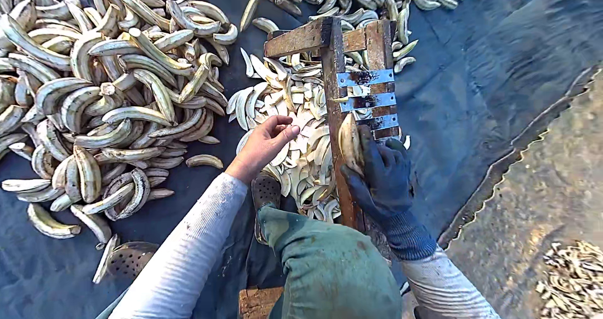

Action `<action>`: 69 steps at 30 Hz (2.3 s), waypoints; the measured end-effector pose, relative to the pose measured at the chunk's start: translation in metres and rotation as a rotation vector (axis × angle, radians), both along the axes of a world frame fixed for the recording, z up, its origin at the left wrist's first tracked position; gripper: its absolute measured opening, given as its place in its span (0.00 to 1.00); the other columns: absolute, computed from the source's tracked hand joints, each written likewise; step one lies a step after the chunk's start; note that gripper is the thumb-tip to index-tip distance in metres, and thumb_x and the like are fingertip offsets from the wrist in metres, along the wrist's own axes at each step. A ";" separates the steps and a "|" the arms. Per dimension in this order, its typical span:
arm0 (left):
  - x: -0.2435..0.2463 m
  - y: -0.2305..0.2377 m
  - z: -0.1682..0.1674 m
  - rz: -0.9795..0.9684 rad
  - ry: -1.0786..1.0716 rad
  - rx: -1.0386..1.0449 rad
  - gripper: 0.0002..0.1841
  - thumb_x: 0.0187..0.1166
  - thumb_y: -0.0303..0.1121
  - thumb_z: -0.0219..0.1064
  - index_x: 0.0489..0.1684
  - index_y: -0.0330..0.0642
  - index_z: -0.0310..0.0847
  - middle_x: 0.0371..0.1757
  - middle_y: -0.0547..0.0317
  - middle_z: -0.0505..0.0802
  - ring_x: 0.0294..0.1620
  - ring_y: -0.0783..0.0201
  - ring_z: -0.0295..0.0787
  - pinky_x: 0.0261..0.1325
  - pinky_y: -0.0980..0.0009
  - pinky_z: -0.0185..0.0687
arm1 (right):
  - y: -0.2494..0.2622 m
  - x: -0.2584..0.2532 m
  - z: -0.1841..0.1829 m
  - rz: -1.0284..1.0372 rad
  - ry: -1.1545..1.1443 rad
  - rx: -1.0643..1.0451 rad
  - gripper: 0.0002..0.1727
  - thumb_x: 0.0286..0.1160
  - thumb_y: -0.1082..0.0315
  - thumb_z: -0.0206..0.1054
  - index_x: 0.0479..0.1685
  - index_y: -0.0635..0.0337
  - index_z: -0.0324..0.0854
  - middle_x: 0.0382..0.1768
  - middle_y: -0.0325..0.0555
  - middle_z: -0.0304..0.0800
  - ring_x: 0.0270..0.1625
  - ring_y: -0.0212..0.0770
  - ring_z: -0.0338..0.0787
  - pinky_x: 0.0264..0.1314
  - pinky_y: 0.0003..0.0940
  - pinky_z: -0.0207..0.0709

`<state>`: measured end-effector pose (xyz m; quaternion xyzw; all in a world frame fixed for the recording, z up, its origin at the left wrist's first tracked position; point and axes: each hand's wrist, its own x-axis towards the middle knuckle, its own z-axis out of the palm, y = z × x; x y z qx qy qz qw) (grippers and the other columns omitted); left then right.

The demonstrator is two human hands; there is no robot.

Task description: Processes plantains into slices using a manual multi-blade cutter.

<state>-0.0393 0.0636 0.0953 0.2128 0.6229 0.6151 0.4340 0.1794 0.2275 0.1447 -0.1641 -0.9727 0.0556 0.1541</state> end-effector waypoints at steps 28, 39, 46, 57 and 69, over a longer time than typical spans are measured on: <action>-0.041 -0.098 -0.171 -0.394 0.721 -0.974 0.33 0.74 0.21 0.69 0.84 0.47 0.73 0.90 0.48 0.70 0.93 0.38 0.55 0.78 0.20 0.51 | 0.091 -0.161 -0.009 -0.388 -0.348 -0.029 0.38 0.90 0.41 0.28 0.97 0.44 0.45 0.96 0.45 0.44 0.97 0.49 0.40 0.91 0.70 0.20; -0.050 -0.109 -0.157 -0.396 0.775 -0.969 0.18 0.82 0.28 0.66 0.70 0.48 0.83 0.75 0.38 0.81 0.77 0.33 0.76 0.80 0.19 0.48 | 0.138 -0.246 0.011 -0.405 -0.110 -0.198 0.29 0.94 0.55 0.38 0.79 0.61 0.74 0.75 0.57 0.80 0.79 0.47 0.78 0.83 0.46 0.66; -0.039 -0.094 -0.110 0.204 0.250 -0.625 0.24 0.78 0.38 0.75 0.64 0.30 0.77 0.58 0.30 0.87 0.58 0.36 0.86 0.62 0.34 0.77 | 0.059 -0.076 0.027 -0.299 0.081 -0.529 0.32 0.91 0.47 0.43 0.94 0.37 0.52 0.71 0.42 0.84 0.55 0.39 0.88 0.55 0.45 0.83; 0.020 -0.044 -0.066 0.287 -0.082 -0.257 0.19 0.79 0.31 0.73 0.61 0.33 0.72 0.50 0.48 0.85 0.47 0.63 0.83 0.56 0.62 0.81 | 0.011 0.078 -0.041 -0.359 -0.202 -0.014 0.43 0.88 0.36 0.30 0.94 0.54 0.53 0.93 0.59 0.51 0.94 0.65 0.49 0.89 0.75 0.31; 0.032 -0.032 -0.051 0.283 -0.094 -0.212 0.19 0.78 0.29 0.74 0.59 0.31 0.72 0.48 0.47 0.86 0.46 0.62 0.85 0.55 0.63 0.83 | 0.044 -0.085 -0.026 -0.292 -0.118 -0.098 0.43 0.88 0.36 0.29 0.98 0.48 0.35 0.97 0.48 0.32 0.98 0.55 0.33 0.89 0.74 0.23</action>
